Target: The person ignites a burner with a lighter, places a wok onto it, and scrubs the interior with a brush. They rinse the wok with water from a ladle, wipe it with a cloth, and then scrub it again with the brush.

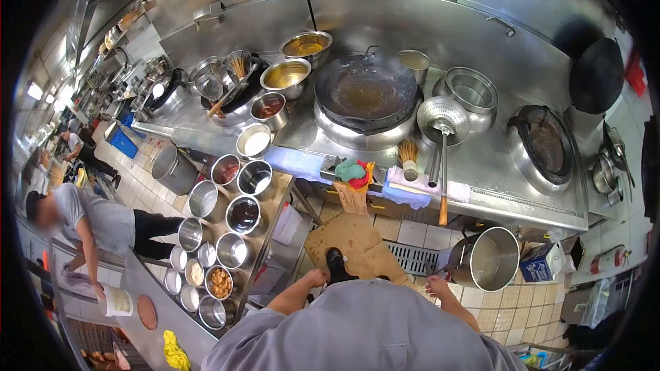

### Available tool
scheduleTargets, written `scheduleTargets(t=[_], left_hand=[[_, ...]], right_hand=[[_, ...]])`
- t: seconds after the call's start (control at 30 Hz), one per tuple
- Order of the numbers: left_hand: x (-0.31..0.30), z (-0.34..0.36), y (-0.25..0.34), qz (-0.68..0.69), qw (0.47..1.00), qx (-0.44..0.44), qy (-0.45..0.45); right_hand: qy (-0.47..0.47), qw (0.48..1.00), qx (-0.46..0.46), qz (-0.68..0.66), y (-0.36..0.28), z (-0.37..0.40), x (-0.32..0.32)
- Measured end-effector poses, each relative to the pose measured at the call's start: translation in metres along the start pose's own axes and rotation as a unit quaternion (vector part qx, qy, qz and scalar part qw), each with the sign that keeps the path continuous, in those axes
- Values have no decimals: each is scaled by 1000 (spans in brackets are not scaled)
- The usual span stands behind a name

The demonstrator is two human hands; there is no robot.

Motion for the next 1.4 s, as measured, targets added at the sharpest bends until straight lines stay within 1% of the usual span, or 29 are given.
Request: scheduleTargets(t=[0.03,0.1,0.17,0.2,0.27,0.3,0.37,0.4,0.47,0.53,0.6,0.67,0.73,0.8,0.87,0.9,0.97,1.0,1.07,1.1,1.17,1.2,1.27,1.4], left_hand=[[14,-4,-16,-23,1000,8,0],[16,-3,-27,-50,999,18,-4],[21,2,-48,20,992,-91,-89],[17,1,-48,17,992,-89,-91],[13,-7,-44,-43,997,-33,-51],[14,-12,-45,-45,997,-32,-53],[-2,-19,-17,-127,990,63,-23],[-14,-18,-6,-129,989,63,-24],[-42,-9,19,-9,998,44,-36],[-40,-19,27,9,998,44,-34],[-34,-27,27,29,998,44,-31],[-41,-29,27,129,990,42,23],[-40,-27,24,114,992,44,20],[-40,-24,21,98,994,49,16],[-40,-18,14,32,999,33,1],[-40,-14,13,31,999,34,1],[-34,0,5,7,999,-10,-46],[-34,1,2,7,999,-10,-45],[-22,0,1,-68,995,55,-39],[-13,-2,-4,-67,996,55,-39],[-3,-6,-15,-21,999,9,-27],[2,-10,-16,-19,999,8,-26],[3,-9,-20,34,997,-58,-39],[-13,-1,4,41,997,-32,-58]], right_hand=[[4,1000,0,-3,-1,3,-1],[8,1000,1,-11,2,4,-1],[20,999,-3,-27,8,-4,-6],[26,999,2,-29,11,-8,-7],[28,999,2,-30,11,-6,-6],[30,999,1,-28,9,-6,-5],[34,999,-2,-42,7,-1,0],[39,998,-6,-53,5,1,1],[38,998,2,-59,5,4,7],[37,997,10,-64,7,6,13],[36,998,-1,-57,10,3,17],[25,998,6,-49,13,1,20],[15,999,13,-41,17,-2,20],[15,999,-6,-36,19,-4,17],[23,999,-2,-39,16,0,13],[29,999,1,-39,14,2,12],[28,999,3,-37,18,-5,9],[27,999,6,-33,20,-8,6],[27,999,12,-34,18,-7,5],[26,999,18,-35,18,-6,5],[30,999,10,-31,18,-6,4],[34,999,2,-28,16,-6,3],[27,999,4,-21,14,-5,3],[29,1000,0,-6,6,1,3]])
Point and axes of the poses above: each hand's wrist, its own z-axis away from the middle knuckle, its own x-axis out of the palm, y = z × x, the point moved 8 cm from there along -z, towards the middle knuckle, and after that the axes turned 10 degrees about -z, right-handed, at the moved point
